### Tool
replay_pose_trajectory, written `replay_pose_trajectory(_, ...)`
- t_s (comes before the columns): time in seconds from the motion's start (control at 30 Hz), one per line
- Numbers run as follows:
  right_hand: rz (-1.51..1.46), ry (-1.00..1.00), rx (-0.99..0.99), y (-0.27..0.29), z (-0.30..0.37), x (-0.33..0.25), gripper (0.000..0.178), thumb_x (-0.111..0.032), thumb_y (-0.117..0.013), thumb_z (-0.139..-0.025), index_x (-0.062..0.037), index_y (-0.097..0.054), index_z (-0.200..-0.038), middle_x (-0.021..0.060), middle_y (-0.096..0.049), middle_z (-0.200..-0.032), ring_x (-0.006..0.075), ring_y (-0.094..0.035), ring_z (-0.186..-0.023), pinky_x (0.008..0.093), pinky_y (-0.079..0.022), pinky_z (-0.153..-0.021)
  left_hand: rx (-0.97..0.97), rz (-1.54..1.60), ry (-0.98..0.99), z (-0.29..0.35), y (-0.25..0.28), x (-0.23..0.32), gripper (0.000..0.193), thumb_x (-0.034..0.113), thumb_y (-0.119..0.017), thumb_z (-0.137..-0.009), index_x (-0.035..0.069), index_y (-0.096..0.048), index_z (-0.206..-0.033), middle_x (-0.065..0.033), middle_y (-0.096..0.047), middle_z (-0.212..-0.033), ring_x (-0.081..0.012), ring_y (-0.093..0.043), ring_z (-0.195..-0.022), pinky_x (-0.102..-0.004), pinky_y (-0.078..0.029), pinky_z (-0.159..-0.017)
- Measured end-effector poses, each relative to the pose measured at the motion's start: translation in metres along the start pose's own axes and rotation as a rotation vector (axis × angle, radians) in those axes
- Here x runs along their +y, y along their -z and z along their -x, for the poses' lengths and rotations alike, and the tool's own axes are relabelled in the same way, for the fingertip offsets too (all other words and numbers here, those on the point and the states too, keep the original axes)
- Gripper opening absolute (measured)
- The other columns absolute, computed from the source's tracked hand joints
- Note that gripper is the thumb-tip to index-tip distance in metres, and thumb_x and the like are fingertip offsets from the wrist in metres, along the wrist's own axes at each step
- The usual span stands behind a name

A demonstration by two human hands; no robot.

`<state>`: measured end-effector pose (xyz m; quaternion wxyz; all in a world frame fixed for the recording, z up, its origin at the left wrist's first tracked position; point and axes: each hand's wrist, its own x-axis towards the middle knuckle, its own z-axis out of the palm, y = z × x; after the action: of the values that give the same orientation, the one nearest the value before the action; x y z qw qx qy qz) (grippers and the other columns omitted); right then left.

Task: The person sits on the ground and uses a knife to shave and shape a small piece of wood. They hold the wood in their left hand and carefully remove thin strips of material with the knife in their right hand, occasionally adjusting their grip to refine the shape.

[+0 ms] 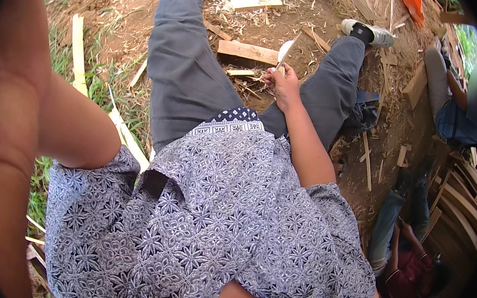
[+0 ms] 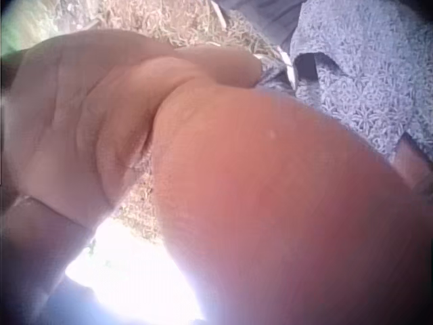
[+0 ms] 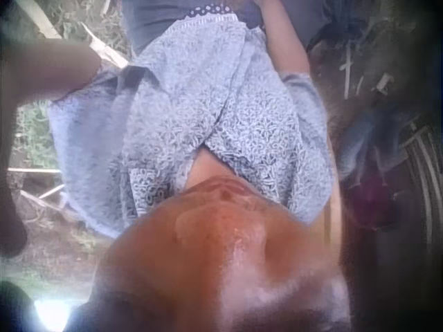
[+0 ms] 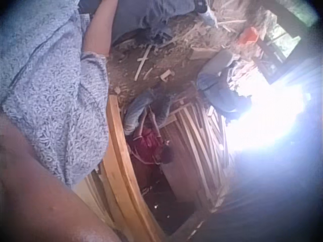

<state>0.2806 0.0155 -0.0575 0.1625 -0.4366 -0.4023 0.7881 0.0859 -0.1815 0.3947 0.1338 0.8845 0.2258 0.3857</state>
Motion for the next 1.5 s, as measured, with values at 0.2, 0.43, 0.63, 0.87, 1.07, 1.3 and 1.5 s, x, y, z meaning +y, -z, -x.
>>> replay_pose_trajectory(0.2,0.028,-0.001,-0.026,0.015,-0.004,0.000,0.042,-0.008,-0.066,-0.100,-0.0019,-0.046,-0.136,0.0077,-0.067,-0.102,0.0159,-0.070,-0.086,0.0285,-0.059,-0.073,-0.181,-0.077,0.152,0.016,-0.004,0.032,0.056,0.032,-0.060,-0.102,-0.003,-0.048,-0.144,-0.0169,-0.058,-0.136,-0.0229,-0.057,-0.123,-0.0398,-0.045,-0.107)
replay_pose_trajectory(0.43,0.081,-0.019,-0.033,0.000,-0.002,0.000,0.046,-0.008,-0.067,-0.099,-0.0018,-0.044,-0.140,0.0086,-0.067,-0.103,0.0162,-0.069,-0.084,0.0282,-0.059,-0.072,-0.183,-0.138,0.344,0.043,0.003,0.051,0.050,0.029,-0.058,-0.104,-0.003,-0.050,-0.142,-0.0154,-0.059,-0.135,-0.0218,-0.058,-0.121,-0.0383,-0.046,-0.105)
replay_pose_trajectory(0.63,0.196,-0.047,-0.100,-0.015,0.000,0.001,0.052,-0.010,-0.068,-0.099,-0.0016,-0.041,-0.143,0.0093,-0.066,-0.108,0.0151,-0.069,-0.082,0.0282,-0.058,-0.070,0.200,-0.242,0.862,0.094,0.002,0.022,0.046,0.026,-0.056,-0.106,-0.003,-0.052,-0.141,-0.0141,-0.060,-0.134,-0.0208,-0.059,-0.119,-0.0370,-0.046,-0.104)
replay_pose_trajectory(0.87,0.327,-0.027,-0.190,-0.015,0.004,0.000,0.054,-0.012,-0.069,-0.099,-0.0022,-0.043,-0.145,0.0087,-0.068,-0.109,0.0138,-0.070,-0.086,0.0275,-0.059,-0.072,0.534,-0.249,1.083,0.147,-0.158,-0.197,0.050,0.027,-0.066,-0.101,0.000,-0.055,-0.142,-0.0152,-0.066,-0.129,-0.0231,-0.068,-0.100,-0.0355,-0.054,-0.089)
replay_pose_trajectory(1.07,0.345,-0.038,-0.228,-0.014,0.008,-0.002,0.056,-0.010,-0.071,-0.097,-0.0008,-0.044,-0.145,0.0085,-0.068,-0.110,0.0144,-0.071,-0.086,0.0278,-0.060,-0.072,0.442,0.033,1.178,0.172,-0.206,-0.236,0.025,0.013,-0.070,-0.097,0.007,-0.073,-0.122,-0.0108,-0.076,-0.106,-0.0186,-0.073,-0.089,-0.0319,-0.057,-0.079)
replay_pose_trajectory(1.3,0.389,-0.058,0.102,0.008,-0.016,0.008,0.059,-0.018,-0.069,-0.096,0.0037,-0.044,-0.145,0.0076,-0.069,-0.102,0.0113,-0.065,-0.069,0.0264,-0.054,-0.060,0.607,-0.382,1.104,0.196,-0.194,-0.229,0.011,0.007,-0.072,-0.092,0.005,-0.076,-0.102,-0.0133,-0.076,-0.095,-0.0280,-0.073,-0.083,-0.0343,-0.057,-0.072)
replay_pose_trajectory(1.5,0.439,-0.152,0.109,-0.011,-0.008,-0.007,0.049,-0.025,-0.058,-0.104,-0.0037,-0.046,-0.146,0.0030,-0.071,-0.097,0.0073,-0.052,-0.060,0.0242,-0.045,-0.052,0.596,-0.439,1.122,0.210,-0.214,-0.234,0.010,0.007,-0.073,-0.093,0.004,-0.074,-0.103,-0.0116,-0.076,-0.095,-0.0258,-0.074,-0.083,-0.0337,-0.057,-0.071)
